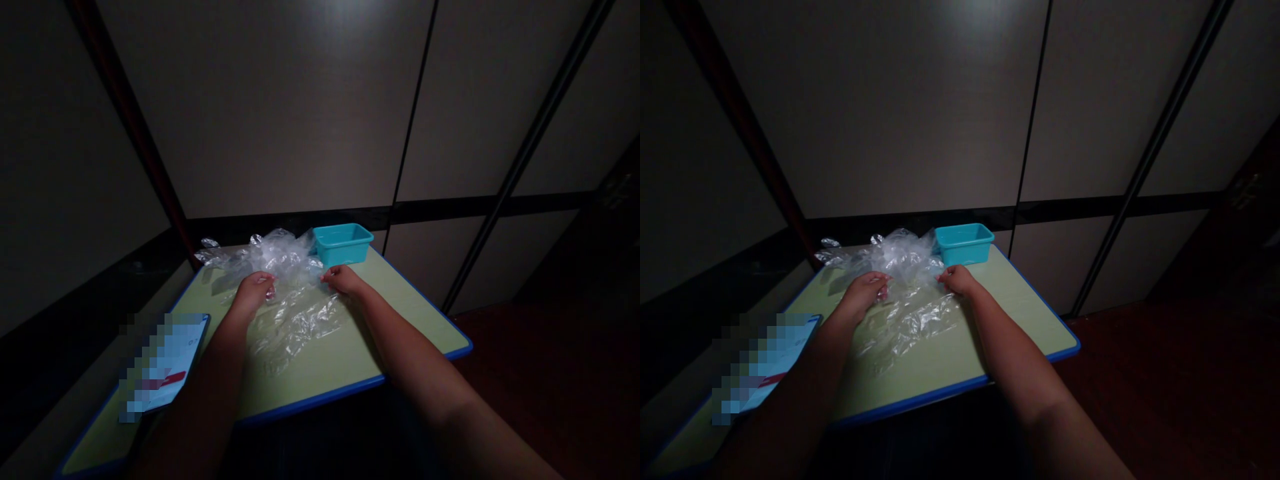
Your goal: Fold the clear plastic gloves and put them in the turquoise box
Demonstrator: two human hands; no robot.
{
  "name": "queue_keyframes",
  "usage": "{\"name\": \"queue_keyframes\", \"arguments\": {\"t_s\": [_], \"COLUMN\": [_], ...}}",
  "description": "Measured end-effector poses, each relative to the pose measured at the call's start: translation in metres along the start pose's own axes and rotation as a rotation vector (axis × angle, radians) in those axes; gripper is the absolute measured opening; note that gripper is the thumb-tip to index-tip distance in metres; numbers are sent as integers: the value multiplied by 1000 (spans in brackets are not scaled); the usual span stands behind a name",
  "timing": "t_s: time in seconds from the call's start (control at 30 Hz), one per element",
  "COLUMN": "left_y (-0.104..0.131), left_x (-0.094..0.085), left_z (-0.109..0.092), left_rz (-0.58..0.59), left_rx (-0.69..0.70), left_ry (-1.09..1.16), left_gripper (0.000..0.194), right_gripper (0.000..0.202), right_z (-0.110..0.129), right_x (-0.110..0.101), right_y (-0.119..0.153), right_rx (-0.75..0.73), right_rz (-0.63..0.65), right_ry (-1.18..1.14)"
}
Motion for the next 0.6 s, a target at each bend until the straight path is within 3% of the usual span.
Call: {"name": "queue_keyframes", "arguments": {"t_s": [0.2, 0.33, 0.47, 0.6], "left_y": [-1, -2, 4, 15], "left_x": [1, -5, -11, 13], "left_z": [3, -3, -26, -38], "left_rz": [-11, -75, -202, -119], "left_rx": [-10, 64, 246, 350], "left_ry": [-154, -322, -548, -513], "left_gripper": [31, 29, 19, 24], "right_gripper": [19, 19, 19, 17], "right_z": [3, 4, 2, 3], "right_x": [26, 34, 25, 10], "right_y": [7, 8, 3, -3], "right_rx": [-5, 7, -16, -63], "right_rz": [244, 308, 184, 12], "right_ry": [-122, -240, -174, -82]}}
Point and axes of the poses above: each hand's wrist, its own y-axis away from the middle knuckle, its own x-axis out of the palm, z = x × y, the point moved 10 cm from there along -y, towards the middle knuckle, and after that the axes turned 3 degrees about -y, right-handed, at the moved point
